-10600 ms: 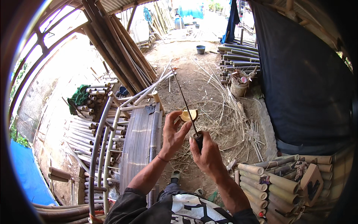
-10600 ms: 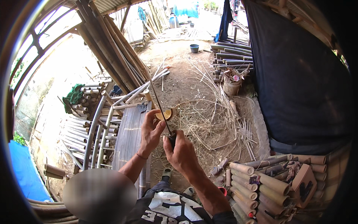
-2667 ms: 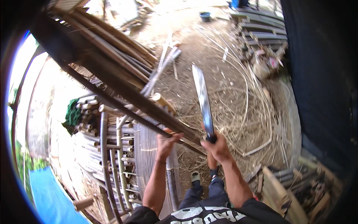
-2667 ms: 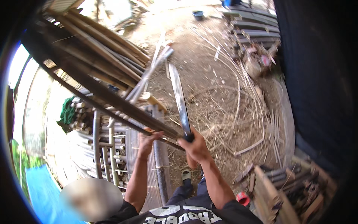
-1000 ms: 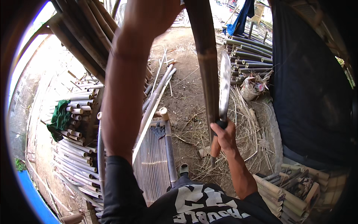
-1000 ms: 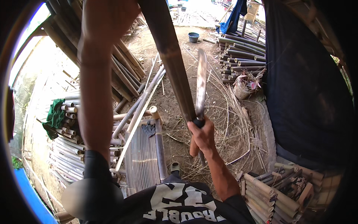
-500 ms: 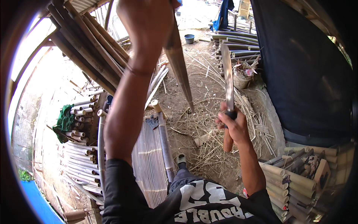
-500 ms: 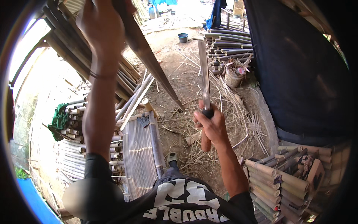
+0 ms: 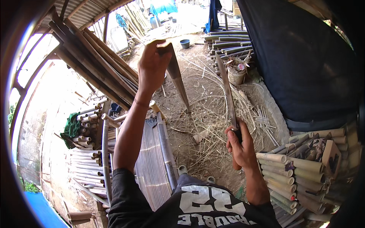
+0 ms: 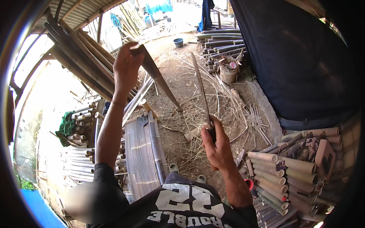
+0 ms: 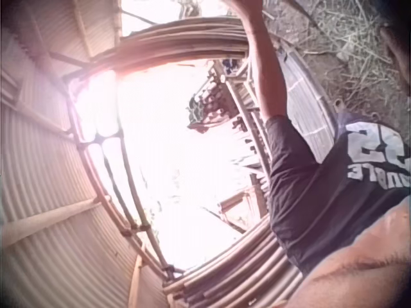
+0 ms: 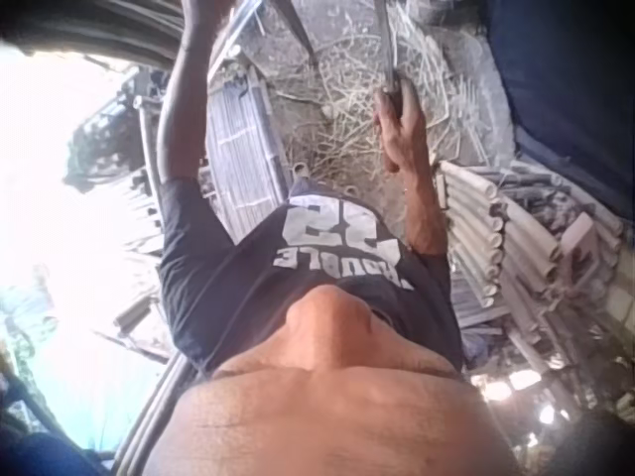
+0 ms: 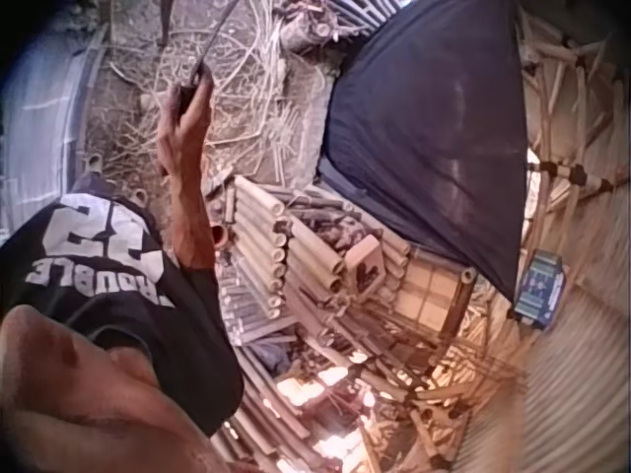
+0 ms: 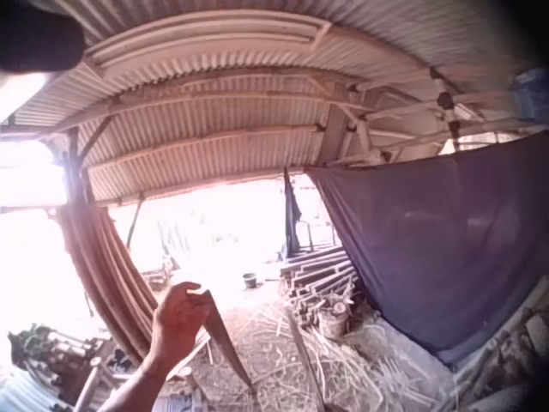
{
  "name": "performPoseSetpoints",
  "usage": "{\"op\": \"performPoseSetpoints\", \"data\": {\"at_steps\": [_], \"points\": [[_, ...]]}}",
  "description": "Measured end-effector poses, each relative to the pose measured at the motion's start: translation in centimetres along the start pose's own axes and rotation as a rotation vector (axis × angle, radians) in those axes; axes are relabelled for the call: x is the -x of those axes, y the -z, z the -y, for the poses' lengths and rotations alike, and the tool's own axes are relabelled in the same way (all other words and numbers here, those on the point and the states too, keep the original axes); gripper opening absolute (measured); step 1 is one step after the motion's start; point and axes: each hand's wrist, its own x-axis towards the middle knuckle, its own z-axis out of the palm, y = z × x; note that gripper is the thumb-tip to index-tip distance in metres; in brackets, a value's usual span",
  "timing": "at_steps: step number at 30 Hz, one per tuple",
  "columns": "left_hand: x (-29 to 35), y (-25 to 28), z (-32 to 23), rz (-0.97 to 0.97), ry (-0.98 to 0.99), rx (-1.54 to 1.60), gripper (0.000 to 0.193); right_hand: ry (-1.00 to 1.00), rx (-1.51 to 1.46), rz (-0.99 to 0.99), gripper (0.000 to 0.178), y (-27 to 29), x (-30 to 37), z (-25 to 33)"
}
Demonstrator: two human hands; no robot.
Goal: The person uses a machete to split long bamboo poles into thin strips. They repeatedly strike the bamboo against a wooden block to separate the material, then arrange the resulting strips on a bamboo frame.
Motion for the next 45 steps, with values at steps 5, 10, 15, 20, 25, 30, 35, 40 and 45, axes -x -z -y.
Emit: {"op": "performPoseSetpoints", "data": {"at_steps": [5,10,15,20,25,30,35,40,45], "points": [[3.5,0.0,-3.7,0.171,0.161,0.11,0.028,0.083,0.174,0.03,0.031,-0.1,0.4,2.4],[7.2,1.0,-5.6,0.302,0.188,0.258,0.026,0.156,0.212,0.057,0.024,-1.6,0.2,5.2],[10.3,1.2,-6.8,0.252,0.106,0.268,0.026,0.286,0.346,0.138,0.026,-2.8,0.5,7.2],[11.2,1.1,-7.4,0.24,0.012,0.185,0.02,0.333,0.394,0.159,0.026,-3.5,0.6,6.7],[11.6,1.1,-7.6,0.243,0.027,0.16,0.022,0.343,0.404,0.16,0.026,-3.8,0.8,6.3],[11.8,1.1,-7.3,0.246,0.035,0.166,0.022,0.346,0.428,0.155,0.027,-3.6,0.8,6.1],[12.0,1.0,-6.9,0.231,0.032,0.182,0.023,0.339,0.417,0.168,0.026,-3.6,0.7,6.4],[11.6,1.1,-6.9,0.251,-0.004,0.179,0.026,0.298,0.405,0.212,0.024,-3.4,0.2,6.7],[10.1,2.4,-8.7,0.336,0.154,-0.152,0.029,0.275,0.312,0.258,0.024,-3.3,-2.1,7.0]]}}
